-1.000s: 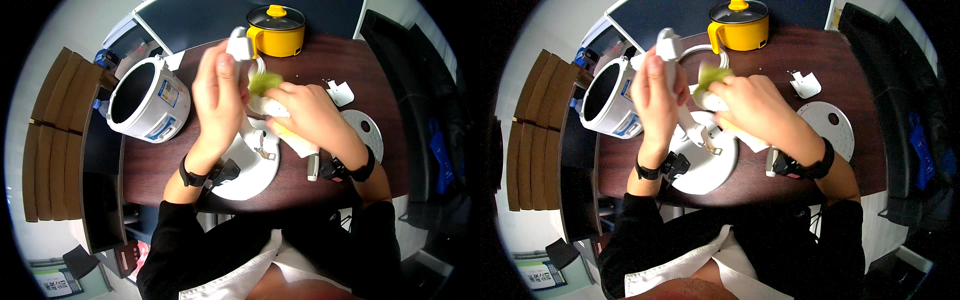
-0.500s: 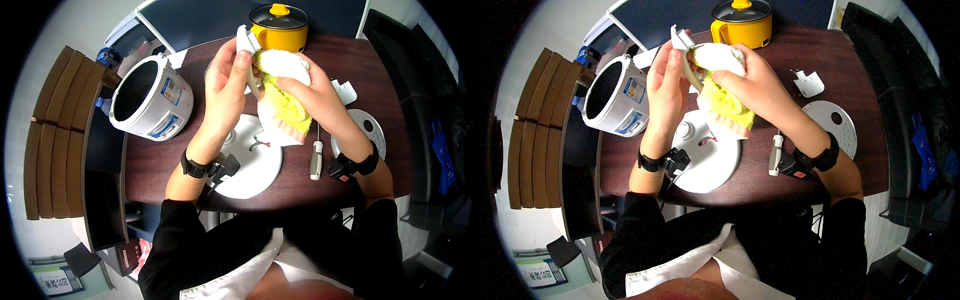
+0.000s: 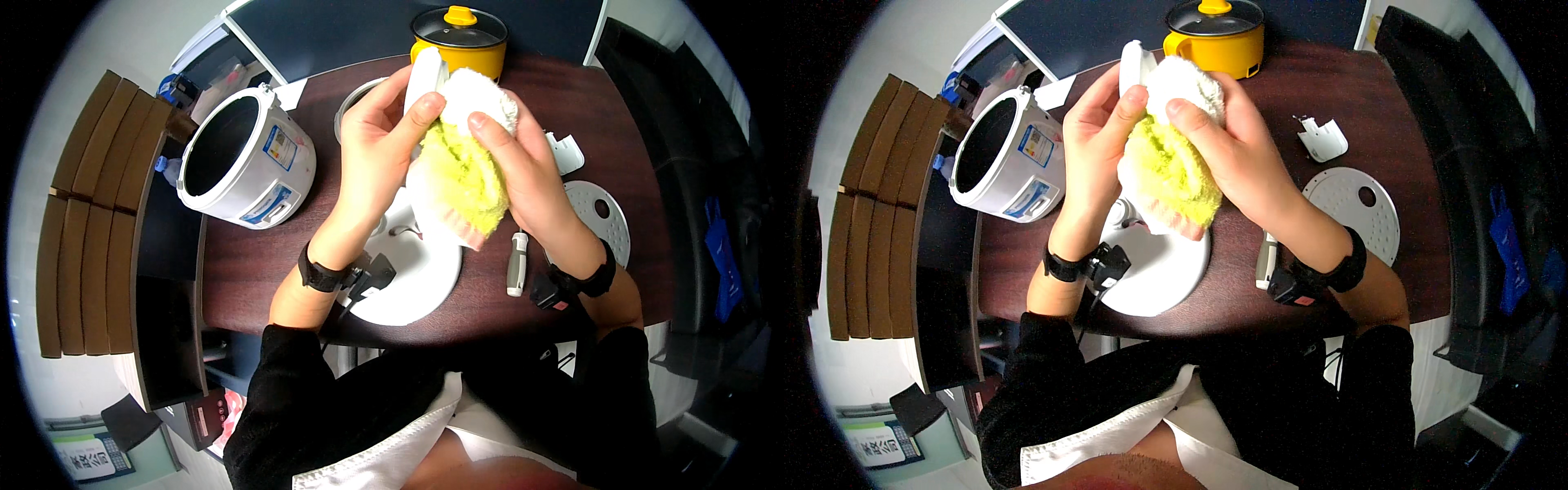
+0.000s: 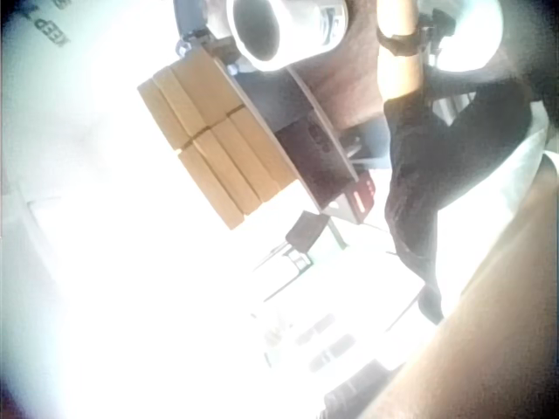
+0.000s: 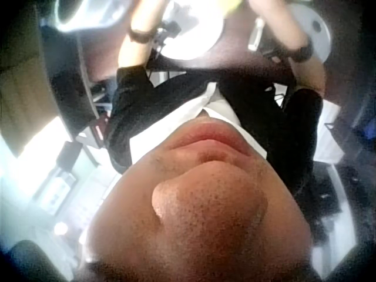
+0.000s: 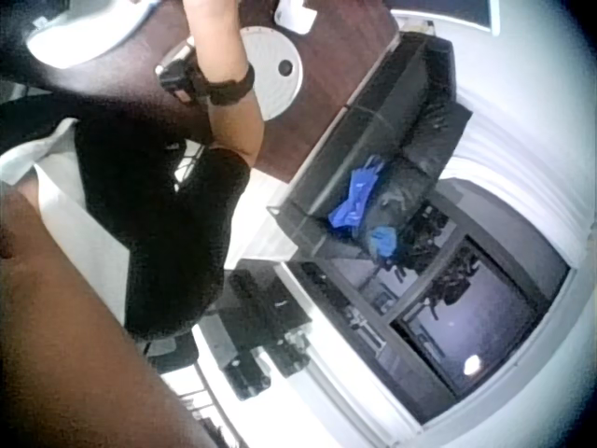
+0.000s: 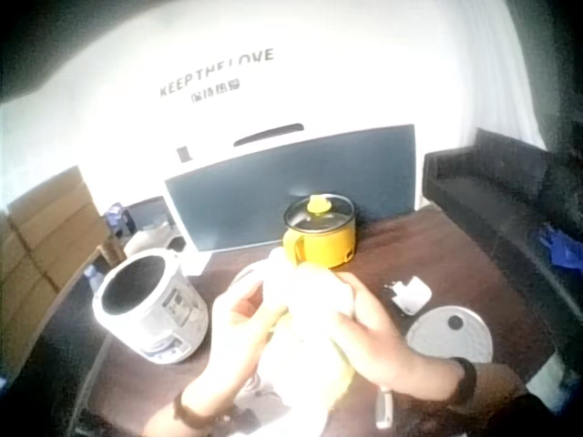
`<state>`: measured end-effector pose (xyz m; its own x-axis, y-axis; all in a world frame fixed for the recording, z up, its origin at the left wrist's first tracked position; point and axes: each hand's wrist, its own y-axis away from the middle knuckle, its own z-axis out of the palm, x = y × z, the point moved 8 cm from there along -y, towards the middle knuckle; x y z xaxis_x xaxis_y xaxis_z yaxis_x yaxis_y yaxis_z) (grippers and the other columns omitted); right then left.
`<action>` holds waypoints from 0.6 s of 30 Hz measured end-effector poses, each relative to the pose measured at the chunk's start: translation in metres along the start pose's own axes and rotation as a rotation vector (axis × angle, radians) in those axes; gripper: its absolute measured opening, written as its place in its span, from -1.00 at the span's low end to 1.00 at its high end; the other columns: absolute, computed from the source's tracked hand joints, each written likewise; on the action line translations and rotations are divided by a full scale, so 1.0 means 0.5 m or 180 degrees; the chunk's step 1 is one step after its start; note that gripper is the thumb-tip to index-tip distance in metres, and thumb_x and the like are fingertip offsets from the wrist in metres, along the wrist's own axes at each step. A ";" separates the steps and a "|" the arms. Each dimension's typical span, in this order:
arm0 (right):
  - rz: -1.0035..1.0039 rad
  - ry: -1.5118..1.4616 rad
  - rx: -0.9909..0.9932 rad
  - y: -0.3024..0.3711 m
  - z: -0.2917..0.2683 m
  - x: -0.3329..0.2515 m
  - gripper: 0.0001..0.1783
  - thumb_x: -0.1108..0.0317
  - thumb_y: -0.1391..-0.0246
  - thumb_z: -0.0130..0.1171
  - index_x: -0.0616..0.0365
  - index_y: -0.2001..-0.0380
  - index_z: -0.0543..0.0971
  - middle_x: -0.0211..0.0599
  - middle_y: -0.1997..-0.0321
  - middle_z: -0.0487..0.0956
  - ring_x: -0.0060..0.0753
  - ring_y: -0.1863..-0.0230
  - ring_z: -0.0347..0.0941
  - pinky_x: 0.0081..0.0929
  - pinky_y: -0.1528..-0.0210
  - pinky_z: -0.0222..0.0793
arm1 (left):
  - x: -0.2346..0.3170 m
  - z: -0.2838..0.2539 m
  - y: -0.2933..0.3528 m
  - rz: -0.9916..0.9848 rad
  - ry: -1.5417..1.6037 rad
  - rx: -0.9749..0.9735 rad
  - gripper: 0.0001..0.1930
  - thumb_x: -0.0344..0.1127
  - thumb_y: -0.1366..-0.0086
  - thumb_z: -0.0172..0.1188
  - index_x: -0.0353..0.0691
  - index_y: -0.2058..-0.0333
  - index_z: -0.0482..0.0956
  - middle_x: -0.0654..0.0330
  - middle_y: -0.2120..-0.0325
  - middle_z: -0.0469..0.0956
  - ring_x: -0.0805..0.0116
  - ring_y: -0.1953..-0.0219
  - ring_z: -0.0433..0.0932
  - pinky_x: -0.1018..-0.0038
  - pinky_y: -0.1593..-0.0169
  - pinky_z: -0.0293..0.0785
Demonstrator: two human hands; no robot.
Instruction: The person disassembles a white appliance lid by removing screws with a screwdriver, then wipes the lid and a perforated metal plate with a cloth. The person places removed screws on the table and continues to wipe the components.
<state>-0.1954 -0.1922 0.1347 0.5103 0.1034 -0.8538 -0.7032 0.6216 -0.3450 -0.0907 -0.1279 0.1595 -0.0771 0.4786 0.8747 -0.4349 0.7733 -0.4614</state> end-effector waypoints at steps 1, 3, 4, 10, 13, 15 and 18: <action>-0.0109 0.0114 0.0090 -0.001 -0.007 -0.010 -0.55 0.25 -0.11 0.09 0.26 0.00 0.29 -0.33 0.11 0.44 -0.62 0.12 0.39 -0.64 0.09 0.33 | 0.006 0.002 0.001 0.0087 -0.0182 0.0003 -0.58 -0.34 -0.20 0.18 -0.40 0.00 0.40 0.15 0.21 0.54 0.51 0.21 0.50 0.59 0.13 0.43; -0.0385 0.0373 0.0169 -0.005 -0.015 -0.040 -0.53 0.25 -0.08 0.12 0.26 0.01 0.29 -0.30 0.14 0.45 -0.59 0.15 0.40 -0.62 0.11 0.35 | 0.007 0.007 0.004 0.0082 -0.0495 -0.0095 -0.55 -0.36 -0.18 0.19 -0.39 -0.03 0.37 0.14 0.20 0.53 0.52 0.21 0.50 0.59 0.13 0.43; -0.0605 0.0685 0.0202 -0.004 -0.014 -0.055 -0.54 0.27 -0.08 0.12 0.26 0.02 0.30 -0.29 0.15 0.45 -0.58 0.15 0.40 -0.61 0.12 0.35 | 0.007 0.009 0.006 0.0079 -0.0649 -0.0141 -0.54 -0.36 -0.18 0.20 -0.39 -0.04 0.36 0.14 0.19 0.53 0.52 0.21 0.50 0.59 0.13 0.43; -0.1934 0.2670 0.0239 0.006 -0.004 -0.112 -0.59 0.46 0.06 0.14 0.20 0.07 0.38 -0.17 0.21 0.47 -0.27 0.21 0.48 -0.49 0.17 0.38 | 0.009 0.031 0.023 0.0230 -0.0963 -0.0588 -0.57 -0.36 -0.25 0.07 -0.43 -0.06 0.31 0.14 0.29 0.54 0.56 0.28 0.46 0.62 0.21 0.40; -0.2041 0.3076 0.0166 0.005 0.008 -0.126 -0.54 0.54 0.14 0.13 0.16 0.06 0.40 -0.11 0.23 0.46 -0.10 0.24 0.48 -0.40 0.21 0.41 | 0.022 0.027 0.025 0.0202 -0.1173 -0.0650 -0.62 -0.37 -0.25 0.05 -0.43 -0.01 0.36 0.20 0.40 0.54 0.59 0.40 0.43 0.63 0.32 0.36; -0.2009 0.3168 -0.0106 0.018 0.028 -0.113 -0.52 0.57 0.17 0.13 0.15 0.06 0.40 -0.11 0.24 0.45 -0.06 0.25 0.48 -0.36 0.24 0.42 | 0.025 0.029 0.022 0.0334 -0.1200 -0.0697 -0.68 -0.38 -0.25 0.05 -0.43 0.05 0.40 0.20 0.44 0.53 0.59 0.42 0.43 0.62 0.34 0.36; -0.2010 0.3184 -0.0365 0.022 0.046 -0.102 -0.49 0.60 0.20 0.15 0.11 0.06 0.42 -0.12 0.28 0.44 -0.02 0.30 0.48 -0.31 0.29 0.43 | 0.025 0.028 0.018 0.0491 -0.1158 -0.0650 -0.74 -0.39 -0.24 0.05 -0.42 0.14 0.44 0.17 0.49 0.52 0.56 0.48 0.42 0.59 0.38 0.35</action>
<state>-0.2175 -0.1727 0.1834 0.2051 -0.8803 -0.4278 -0.5322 0.2666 -0.8035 -0.1080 -0.1209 0.1684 -0.4537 0.4455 0.7718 -0.2102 0.7881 -0.5785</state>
